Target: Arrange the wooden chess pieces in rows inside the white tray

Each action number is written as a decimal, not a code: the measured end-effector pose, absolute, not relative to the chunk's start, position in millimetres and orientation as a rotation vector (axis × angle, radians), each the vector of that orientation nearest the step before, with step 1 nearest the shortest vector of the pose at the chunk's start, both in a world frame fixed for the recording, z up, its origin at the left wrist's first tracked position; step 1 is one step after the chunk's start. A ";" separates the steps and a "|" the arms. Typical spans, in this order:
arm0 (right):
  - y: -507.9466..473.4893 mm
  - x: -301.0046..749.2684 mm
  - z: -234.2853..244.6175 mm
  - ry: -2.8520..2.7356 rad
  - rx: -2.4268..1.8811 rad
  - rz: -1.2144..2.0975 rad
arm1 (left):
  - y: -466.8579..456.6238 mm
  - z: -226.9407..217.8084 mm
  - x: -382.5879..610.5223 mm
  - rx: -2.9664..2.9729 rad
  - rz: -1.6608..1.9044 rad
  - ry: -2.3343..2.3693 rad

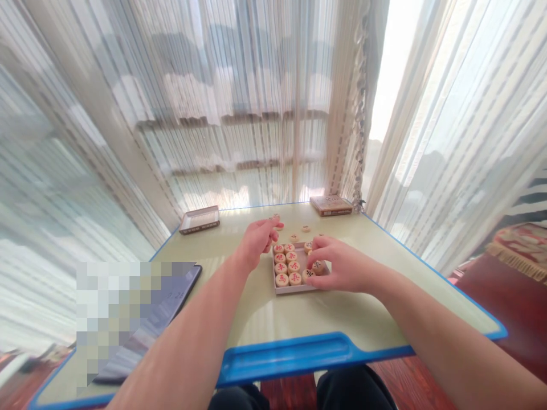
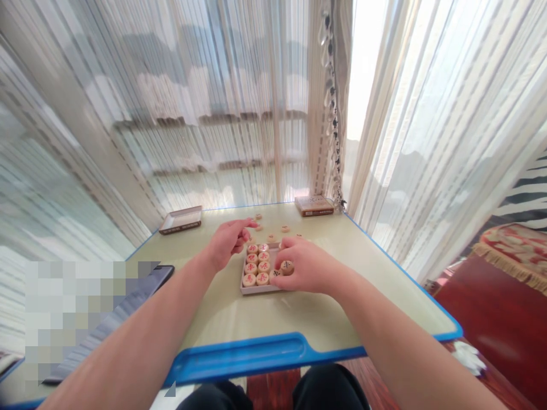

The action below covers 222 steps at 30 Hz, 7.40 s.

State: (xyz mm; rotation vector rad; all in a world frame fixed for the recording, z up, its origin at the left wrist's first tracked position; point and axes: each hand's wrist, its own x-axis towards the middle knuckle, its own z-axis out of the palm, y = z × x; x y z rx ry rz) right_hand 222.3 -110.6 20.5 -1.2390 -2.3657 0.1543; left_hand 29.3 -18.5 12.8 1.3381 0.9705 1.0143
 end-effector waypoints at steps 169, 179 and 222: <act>-102.6 236.9 25.8 -2.288 -1.468 0.328 | -22.6 15.5 26.8 1.549 1.024 1.020; -101.5 239.1 27.2 -2.221 -1.470 0.323 | -14.6 7.1 22.1 1.719 1.149 1.237; -3.2 259.6 -19.9 -2.079 -1.515 0.335 | 17.6 -27.3 4.4 2.306 0.776 1.665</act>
